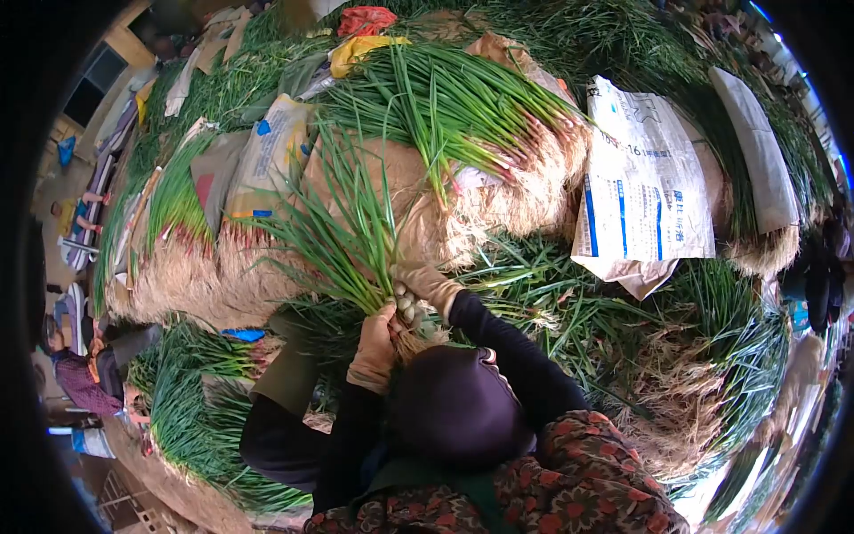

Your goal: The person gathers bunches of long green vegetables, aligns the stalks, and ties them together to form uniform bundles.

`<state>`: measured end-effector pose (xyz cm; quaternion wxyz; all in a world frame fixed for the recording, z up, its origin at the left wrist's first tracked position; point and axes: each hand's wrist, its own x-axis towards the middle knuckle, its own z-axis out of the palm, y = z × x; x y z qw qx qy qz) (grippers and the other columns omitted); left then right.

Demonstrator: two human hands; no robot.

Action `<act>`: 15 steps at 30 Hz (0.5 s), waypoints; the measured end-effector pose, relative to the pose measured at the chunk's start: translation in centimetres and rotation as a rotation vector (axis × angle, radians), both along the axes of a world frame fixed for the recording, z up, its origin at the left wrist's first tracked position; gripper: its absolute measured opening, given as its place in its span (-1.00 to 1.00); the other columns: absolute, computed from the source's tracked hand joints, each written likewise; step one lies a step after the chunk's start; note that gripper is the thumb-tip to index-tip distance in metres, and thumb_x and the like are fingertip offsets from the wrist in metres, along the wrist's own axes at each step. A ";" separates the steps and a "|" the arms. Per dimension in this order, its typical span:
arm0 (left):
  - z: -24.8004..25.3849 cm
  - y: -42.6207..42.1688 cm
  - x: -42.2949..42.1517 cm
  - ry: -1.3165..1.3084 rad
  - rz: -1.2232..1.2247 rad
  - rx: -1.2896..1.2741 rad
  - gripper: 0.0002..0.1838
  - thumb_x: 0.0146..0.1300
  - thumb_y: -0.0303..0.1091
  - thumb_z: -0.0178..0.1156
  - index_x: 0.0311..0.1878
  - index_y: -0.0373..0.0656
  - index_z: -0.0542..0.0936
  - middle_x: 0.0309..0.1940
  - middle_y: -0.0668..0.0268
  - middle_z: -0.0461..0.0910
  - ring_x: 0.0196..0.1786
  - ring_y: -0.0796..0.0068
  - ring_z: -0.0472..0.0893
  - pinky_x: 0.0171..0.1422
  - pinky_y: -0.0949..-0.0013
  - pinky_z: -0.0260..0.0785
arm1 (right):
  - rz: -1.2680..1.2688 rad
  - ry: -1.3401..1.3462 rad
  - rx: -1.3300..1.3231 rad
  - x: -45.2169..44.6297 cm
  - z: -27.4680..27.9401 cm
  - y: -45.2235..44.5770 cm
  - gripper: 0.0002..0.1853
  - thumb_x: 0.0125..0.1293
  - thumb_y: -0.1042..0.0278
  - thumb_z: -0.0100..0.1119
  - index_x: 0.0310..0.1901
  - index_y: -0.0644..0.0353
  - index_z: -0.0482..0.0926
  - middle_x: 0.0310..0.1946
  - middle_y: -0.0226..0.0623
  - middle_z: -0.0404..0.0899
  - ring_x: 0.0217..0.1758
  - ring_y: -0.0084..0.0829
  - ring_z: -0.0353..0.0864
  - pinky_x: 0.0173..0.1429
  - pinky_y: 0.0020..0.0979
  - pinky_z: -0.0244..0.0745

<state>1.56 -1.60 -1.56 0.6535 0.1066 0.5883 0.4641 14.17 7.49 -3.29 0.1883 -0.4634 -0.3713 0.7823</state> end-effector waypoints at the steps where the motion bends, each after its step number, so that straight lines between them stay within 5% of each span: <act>1: 0.3 -0.1 -0.2 -0.002 0.011 0.015 -0.72 0.27 -0.24 0.11 -0.53 -0.14 0.47 -0.75 0.43 0.32 -0.71 0.61 0.26 -0.59 0.48 0.08 | -0.008 -0.047 -0.009 -1.0 -0.8 0.3 -0.60 0.09 0.25 0.20 -0.02 0.21 0.52 -0.11 -0.24 0.56 -0.03 -0.31 0.56 0.03 -0.40 0.51; 4: -0.2 -1.4 -1.2 -0.007 0.120 0.068 -0.77 0.27 -0.28 0.12 -0.49 -0.14 0.49 -0.73 0.45 0.34 -0.71 0.63 0.26 -0.60 0.49 0.11 | 0.308 -0.607 1.854 -2.5 -9.8 -0.6 -0.73 0.15 0.31 0.14 -0.13 0.21 0.57 -0.20 -0.23 0.59 -0.15 -0.29 0.60 -0.09 -0.36 0.53; 6: 1.4 -1.7 -0.8 -0.028 0.226 0.097 -0.86 0.27 -0.30 0.13 -0.36 -0.14 0.51 -0.68 0.49 0.37 -0.70 0.67 0.27 -0.58 0.54 0.16 | 0.372 -0.586 1.109 -2.3 -8.0 -2.0 -0.73 0.21 0.27 0.04 -0.10 0.15 0.56 -0.06 -0.09 0.54 -0.06 -0.21 0.56 0.01 -0.30 0.47; 8: 1.6 -2.8 -0.8 -0.038 0.286 0.096 -0.89 0.28 -0.31 0.13 -0.30 -0.13 0.50 -0.65 0.51 0.38 -0.69 0.69 0.27 -0.58 0.58 0.18 | 0.641 -0.811 0.967 -1.7 -6.3 -2.6 -0.66 0.26 0.17 -0.04 0.01 0.05 0.54 0.01 0.00 0.50 -0.04 -0.12 0.55 0.13 -0.27 0.41; 9: 2.7 -3.1 -1.0 -0.003 0.226 0.046 -0.88 0.28 -0.29 0.13 -0.21 -0.11 0.49 -0.66 0.56 0.29 -0.68 0.75 0.22 -0.59 0.60 0.11 | 0.386 -0.857 1.236 -1.9 -6.4 -4.1 -0.65 0.23 0.19 -0.03 0.03 0.01 0.53 -0.18 0.02 0.58 -0.17 -0.10 0.60 -0.04 -0.21 0.50; 12: 3.8 -3.7 -3.7 -0.527 0.090 0.034 -0.86 0.30 -0.31 0.11 -0.13 -0.10 0.47 -0.68 0.60 0.17 -0.67 0.80 0.15 -0.59 0.62 0.04 | 0.324 -1.003 0.756 0.0 -2.8 -2.8 -0.66 0.23 0.20 -0.03 0.03 -0.03 0.52 -0.38 -0.09 0.62 -0.38 -0.14 0.64 -0.26 -0.18 0.54; 13: 5.5 -4.2 -4.5 -0.585 0.099 0.069 -0.81 0.31 -0.33 0.09 -0.05 -0.12 0.43 -0.69 0.61 0.09 -0.68 0.81 0.09 -0.58 0.62 -0.01 | 0.323 -0.939 0.892 1.6 -3.9 -2.8 -0.68 0.23 0.26 -0.05 -0.01 0.03 0.54 -0.48 -0.16 0.61 -0.52 -0.20 0.62 -0.39 -0.18 0.52; 15: 8.4 -4.3 -4.9 -0.547 0.216 0.143 -0.75 0.31 -0.33 0.09 0.00 -0.16 0.40 -0.66 0.58 0.17 -0.66 0.79 0.15 -0.56 0.62 0.08 | 0.735 -0.488 0.505 3.9 -4.8 -4.2 -0.71 0.23 0.27 -0.06 -0.05 0.08 0.55 -0.50 -0.15 0.61 -0.51 -0.19 0.62 -0.39 -0.19 0.52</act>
